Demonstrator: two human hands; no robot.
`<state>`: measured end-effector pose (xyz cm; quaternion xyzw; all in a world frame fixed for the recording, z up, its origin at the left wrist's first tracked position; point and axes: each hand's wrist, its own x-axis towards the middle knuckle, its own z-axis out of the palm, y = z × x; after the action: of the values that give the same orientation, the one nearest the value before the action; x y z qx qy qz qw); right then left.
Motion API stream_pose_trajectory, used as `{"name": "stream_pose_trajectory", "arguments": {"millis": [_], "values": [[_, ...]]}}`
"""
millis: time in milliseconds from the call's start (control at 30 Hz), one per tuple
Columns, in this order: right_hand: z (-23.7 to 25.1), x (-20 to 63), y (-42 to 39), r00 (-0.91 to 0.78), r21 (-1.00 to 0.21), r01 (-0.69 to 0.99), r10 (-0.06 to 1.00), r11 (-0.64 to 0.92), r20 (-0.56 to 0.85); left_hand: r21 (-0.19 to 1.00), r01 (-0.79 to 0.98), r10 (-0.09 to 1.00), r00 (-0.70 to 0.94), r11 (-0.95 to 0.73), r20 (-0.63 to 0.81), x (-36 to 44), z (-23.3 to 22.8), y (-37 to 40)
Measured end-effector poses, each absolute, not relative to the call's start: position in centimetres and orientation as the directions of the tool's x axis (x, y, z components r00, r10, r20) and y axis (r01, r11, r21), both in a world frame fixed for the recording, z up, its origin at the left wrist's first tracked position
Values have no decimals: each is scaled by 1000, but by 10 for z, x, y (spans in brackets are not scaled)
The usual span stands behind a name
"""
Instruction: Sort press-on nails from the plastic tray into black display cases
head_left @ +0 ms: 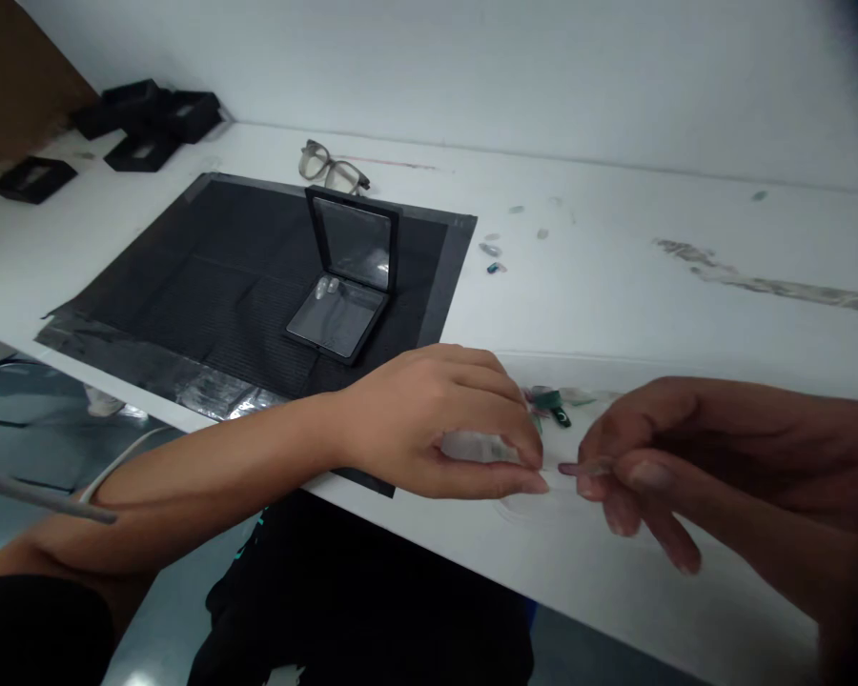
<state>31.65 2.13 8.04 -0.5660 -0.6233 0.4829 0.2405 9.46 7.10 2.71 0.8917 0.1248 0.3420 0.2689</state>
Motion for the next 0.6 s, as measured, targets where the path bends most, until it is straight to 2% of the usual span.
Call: {"name": "stream_pose_trajectory", "arguments": {"millis": [133,267,367,533,600], "values": [[85,311,20,-207,-892,338,901,-300,-381,538,137,501,602,-832,621,96,27,70],[73,319,31,-225,-851,279,832,-444,-508,495,133,479,552,-859,683,98,26,69],[63,325,35,-278,-860,277,820,-430,-500,441,121,435,516,-890,738,100,26,69],[55,326,29,-362,-903,285,837,-320,-411,194,220,280,490,-956,826,99,24,71],[54,323,27,-366,-912,287,846,-294,-388,144,260,261,502,-955,824,97,23,72]]}}
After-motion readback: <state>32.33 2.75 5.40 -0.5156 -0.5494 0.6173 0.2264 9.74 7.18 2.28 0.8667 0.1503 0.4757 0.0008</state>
